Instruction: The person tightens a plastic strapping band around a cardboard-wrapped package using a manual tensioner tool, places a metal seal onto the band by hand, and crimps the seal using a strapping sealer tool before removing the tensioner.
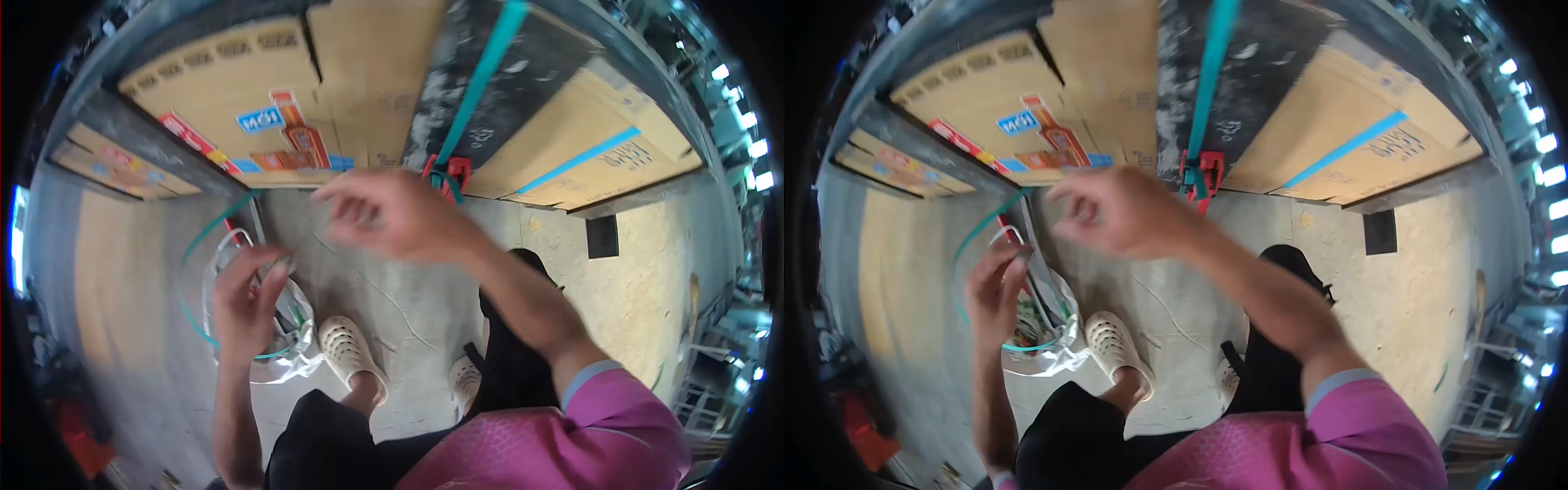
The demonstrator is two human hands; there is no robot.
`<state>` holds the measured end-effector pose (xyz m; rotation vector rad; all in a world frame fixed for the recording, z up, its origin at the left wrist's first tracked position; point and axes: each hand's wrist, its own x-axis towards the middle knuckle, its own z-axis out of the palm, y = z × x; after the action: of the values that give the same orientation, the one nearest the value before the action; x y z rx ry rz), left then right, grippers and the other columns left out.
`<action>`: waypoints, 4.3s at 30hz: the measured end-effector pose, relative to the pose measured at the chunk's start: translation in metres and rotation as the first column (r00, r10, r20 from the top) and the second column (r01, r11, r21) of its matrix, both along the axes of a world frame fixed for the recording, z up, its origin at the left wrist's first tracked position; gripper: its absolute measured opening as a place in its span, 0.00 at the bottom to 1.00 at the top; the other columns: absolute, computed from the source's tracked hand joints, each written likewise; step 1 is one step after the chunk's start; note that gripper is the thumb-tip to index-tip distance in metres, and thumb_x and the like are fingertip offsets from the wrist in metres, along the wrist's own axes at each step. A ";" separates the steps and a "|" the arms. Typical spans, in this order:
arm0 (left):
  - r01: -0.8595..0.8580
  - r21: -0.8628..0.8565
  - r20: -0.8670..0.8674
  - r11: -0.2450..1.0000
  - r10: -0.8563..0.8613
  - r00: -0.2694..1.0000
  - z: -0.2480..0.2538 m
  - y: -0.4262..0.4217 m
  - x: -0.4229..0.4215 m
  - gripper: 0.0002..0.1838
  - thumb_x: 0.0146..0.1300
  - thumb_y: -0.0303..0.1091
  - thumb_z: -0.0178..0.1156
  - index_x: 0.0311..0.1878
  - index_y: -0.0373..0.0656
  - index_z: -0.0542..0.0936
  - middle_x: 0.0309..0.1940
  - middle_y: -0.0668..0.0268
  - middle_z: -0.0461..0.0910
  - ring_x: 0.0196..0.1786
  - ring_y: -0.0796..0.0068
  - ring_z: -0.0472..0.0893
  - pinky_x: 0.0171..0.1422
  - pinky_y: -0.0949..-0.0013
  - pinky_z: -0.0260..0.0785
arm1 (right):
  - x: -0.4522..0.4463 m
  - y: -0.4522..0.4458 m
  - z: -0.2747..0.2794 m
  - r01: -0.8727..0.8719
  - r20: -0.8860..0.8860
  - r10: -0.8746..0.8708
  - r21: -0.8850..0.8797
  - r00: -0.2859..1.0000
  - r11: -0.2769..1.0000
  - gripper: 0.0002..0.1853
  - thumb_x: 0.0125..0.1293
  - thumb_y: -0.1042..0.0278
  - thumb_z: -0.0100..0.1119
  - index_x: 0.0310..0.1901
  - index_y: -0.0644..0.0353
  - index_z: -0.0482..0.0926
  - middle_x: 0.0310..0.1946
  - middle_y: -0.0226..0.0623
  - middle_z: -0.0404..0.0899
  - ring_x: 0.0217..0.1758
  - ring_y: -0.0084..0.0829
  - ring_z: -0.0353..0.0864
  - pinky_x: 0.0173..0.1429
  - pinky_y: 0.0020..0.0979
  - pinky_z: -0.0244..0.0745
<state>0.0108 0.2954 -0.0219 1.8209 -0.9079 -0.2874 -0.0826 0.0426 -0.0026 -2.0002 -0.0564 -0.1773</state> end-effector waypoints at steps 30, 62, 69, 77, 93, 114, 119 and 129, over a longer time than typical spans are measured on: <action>-0.357 -0.350 -0.069 0.866 0.356 0.932 -0.084 -0.262 -0.031 0.09 0.69 0.34 0.68 0.43 0.37 0.84 0.36 0.60 0.86 0.38 0.69 0.83 0.46 0.66 0.75 | -0.030 -0.128 -0.077 0.658 0.313 -0.642 0.066 0.700 0.750 0.12 0.66 0.63 0.70 0.42 0.64 0.86 0.36 0.44 0.89 0.36 0.34 0.90 0.42 0.32 0.81; -0.475 -0.267 -0.354 0.839 0.373 0.858 -0.070 -0.284 -0.059 0.10 0.68 0.32 0.70 0.46 0.35 0.87 0.34 0.65 0.88 0.36 0.83 0.80 0.43 0.74 0.74 | -0.023 -0.111 -0.083 0.727 0.211 -0.757 0.212 0.619 0.653 0.07 0.69 0.70 0.66 0.43 0.64 0.85 0.33 0.38 0.88 0.32 0.24 0.85 0.40 0.28 0.79; -0.421 -0.232 -0.155 0.877 0.394 0.906 -0.083 -0.285 -0.055 0.11 0.66 0.33 0.73 0.45 0.36 0.87 0.35 0.67 0.88 0.39 0.84 0.81 0.46 0.73 0.76 | -0.033 -0.108 -0.077 0.763 0.188 -0.772 0.136 0.607 0.632 0.10 0.71 0.68 0.65 0.47 0.64 0.87 0.35 0.38 0.89 0.33 0.22 0.85 0.40 0.27 0.78; -0.444 -0.238 -0.019 0.864 0.452 0.892 -0.073 -0.291 -0.056 0.11 0.64 0.36 0.73 0.42 0.37 0.87 0.32 0.62 0.88 0.36 0.74 0.85 0.45 0.69 0.77 | -0.046 -0.102 -0.102 0.656 0.168 -0.779 0.451 0.603 0.605 0.11 0.71 0.68 0.66 0.50 0.64 0.87 0.38 0.41 0.89 0.39 0.22 0.89 0.42 0.24 0.81; -0.240 -0.293 -0.265 0.925 0.163 0.950 -0.084 -0.282 -0.051 0.07 0.67 0.27 0.65 0.46 0.35 0.86 0.36 0.63 0.89 0.42 0.79 0.87 0.49 0.70 0.78 | -0.036 -0.104 -0.081 0.743 0.327 -0.764 0.217 0.556 0.633 0.11 0.63 0.65 0.73 0.43 0.62 0.88 0.33 0.42 0.83 0.31 0.33 0.86 0.37 0.32 0.80; 0.012 -0.228 -0.475 0.974 -0.122 0.872 -0.112 -0.272 -0.031 0.18 0.81 0.43 0.53 0.57 0.38 0.81 0.43 0.72 0.84 0.46 0.84 0.78 0.55 0.72 0.73 | -0.015 -0.087 -0.093 0.866 0.377 -0.854 0.208 0.358 0.454 0.05 0.62 0.71 0.71 0.37 0.61 0.87 0.33 0.41 0.82 0.34 0.42 0.83 0.38 0.38 0.78; 0.130 -0.270 -0.617 0.954 -0.275 0.737 -0.116 -0.271 -0.019 0.16 0.81 0.44 0.52 0.55 0.42 0.82 0.43 0.74 0.83 0.47 0.84 0.78 0.57 0.72 0.72 | -0.017 -0.086 -0.095 0.854 0.316 -0.868 0.237 0.382 0.463 0.06 0.66 0.68 0.70 0.40 0.61 0.87 0.34 0.40 0.84 0.35 0.38 0.84 0.40 0.36 0.77; 0.055 -0.363 -0.603 0.930 -0.280 0.747 -0.120 -0.275 -0.031 0.12 0.80 0.39 0.55 0.52 0.43 0.83 0.42 0.77 0.83 0.43 0.86 0.77 0.53 0.75 0.71 | -0.016 -0.090 -0.103 0.883 0.391 -0.850 0.160 0.353 0.441 0.06 0.66 0.67 0.70 0.39 0.60 0.88 0.32 0.39 0.85 0.35 0.38 0.85 0.40 0.36 0.77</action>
<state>-0.0206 0.0202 -0.1423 1.1895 -0.5727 -0.7881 -0.0983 -0.0471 -0.1060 -1.8220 0.7888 -1.3433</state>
